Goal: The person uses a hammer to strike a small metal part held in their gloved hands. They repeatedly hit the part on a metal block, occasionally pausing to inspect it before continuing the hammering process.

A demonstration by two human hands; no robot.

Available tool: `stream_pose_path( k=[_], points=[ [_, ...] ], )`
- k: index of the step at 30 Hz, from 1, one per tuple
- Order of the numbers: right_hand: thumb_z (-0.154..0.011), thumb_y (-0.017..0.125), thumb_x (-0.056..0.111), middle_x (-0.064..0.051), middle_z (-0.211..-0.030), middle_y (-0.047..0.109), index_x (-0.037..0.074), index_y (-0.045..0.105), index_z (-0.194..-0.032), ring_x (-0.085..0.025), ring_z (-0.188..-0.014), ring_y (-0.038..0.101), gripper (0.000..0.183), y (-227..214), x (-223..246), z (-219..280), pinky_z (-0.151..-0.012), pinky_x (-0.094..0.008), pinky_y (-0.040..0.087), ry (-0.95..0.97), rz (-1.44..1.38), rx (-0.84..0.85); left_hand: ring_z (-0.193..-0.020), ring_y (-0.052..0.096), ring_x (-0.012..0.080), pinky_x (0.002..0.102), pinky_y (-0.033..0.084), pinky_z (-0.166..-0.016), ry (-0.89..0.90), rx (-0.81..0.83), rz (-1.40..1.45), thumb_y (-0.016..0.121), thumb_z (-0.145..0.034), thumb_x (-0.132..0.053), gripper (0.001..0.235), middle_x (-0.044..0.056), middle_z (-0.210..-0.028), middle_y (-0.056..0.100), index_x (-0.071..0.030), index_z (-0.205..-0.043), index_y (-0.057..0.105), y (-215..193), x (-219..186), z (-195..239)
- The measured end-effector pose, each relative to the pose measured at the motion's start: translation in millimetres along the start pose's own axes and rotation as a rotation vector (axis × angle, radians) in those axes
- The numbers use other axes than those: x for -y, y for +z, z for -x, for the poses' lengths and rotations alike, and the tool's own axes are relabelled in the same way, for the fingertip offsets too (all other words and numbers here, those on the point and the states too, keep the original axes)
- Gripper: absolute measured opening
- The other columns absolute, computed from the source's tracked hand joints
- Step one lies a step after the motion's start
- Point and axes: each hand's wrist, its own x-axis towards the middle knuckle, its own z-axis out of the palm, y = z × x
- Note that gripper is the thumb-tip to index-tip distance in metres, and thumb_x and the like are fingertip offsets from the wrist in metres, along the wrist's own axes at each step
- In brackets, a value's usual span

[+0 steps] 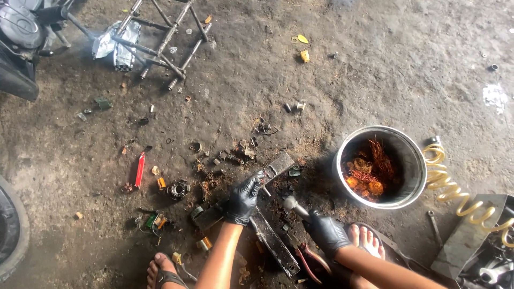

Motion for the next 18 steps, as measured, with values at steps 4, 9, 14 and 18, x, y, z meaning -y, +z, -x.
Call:
stream_pose_path(
  k=[4, 9, 14, 18],
  points=[
    [-0.1, 0.06, 0.029, -0.014, -0.074, 0.073, 0.009, 0.06, -0.112, -0.026, -0.061, 0.07, 0.023, 21, -10, -10, -0.057, -0.043, 0.054, 0.125, 0.075, 0.115, -0.1, 0.076, 0.0231, 0.034, 0.064, -0.085, 0.233, -0.081, 0.007, 0.066, -0.101, -0.009, 0.024, 0.012, -0.115, 0.076, -0.013, -0.124, 0.068, -11, -37, -10],
    [-0.097, 0.064, 0.03, -0.015, -0.094, 0.072, 0.007, 0.058, -0.122, -0.024, -0.076, 0.071, 0.034, -22, 51, -2, -0.067, -0.038, 0.06, -0.126, -0.032, 0.054, -0.101, 0.075, 0.0206, 0.032, 0.064, -0.086, 0.005, -0.094, 0.165, 0.064, -0.099, -0.005, 0.025, 0.011, -0.113, 0.077, -0.01, -0.123, 0.069, 2, -17, 3],
    [-0.09, 0.067, 0.024, -0.016, -0.106, 0.078, 0.009, 0.069, -0.123, -0.024, -0.084, 0.076, 0.036, -5, 55, -54, -0.072, -0.037, 0.062, -0.179, -0.751, 0.052, -0.092, 0.077, 0.0185, 0.029, 0.068, -0.076, -0.076, -0.194, 0.15, 0.069, -0.092, -0.005, 0.025, 0.009, -0.104, 0.078, -0.009, -0.116, 0.071, 0, -68, -4],
    [-0.092, 0.071, 0.026, -0.015, -0.089, 0.079, 0.004, 0.076, -0.112, -0.02, -0.066, 0.074, 0.03, -22, 78, -45, -0.058, -0.035, 0.061, 0.075, -1.134, 0.223, -0.093, 0.08, 0.0201, 0.032, 0.068, -0.082, 0.055, -0.087, 0.366, 0.076, -0.092, -0.008, 0.016, 0.01, -0.102, 0.08, -0.006, -0.108, 0.076, -19, -133, -19]
  ],
)
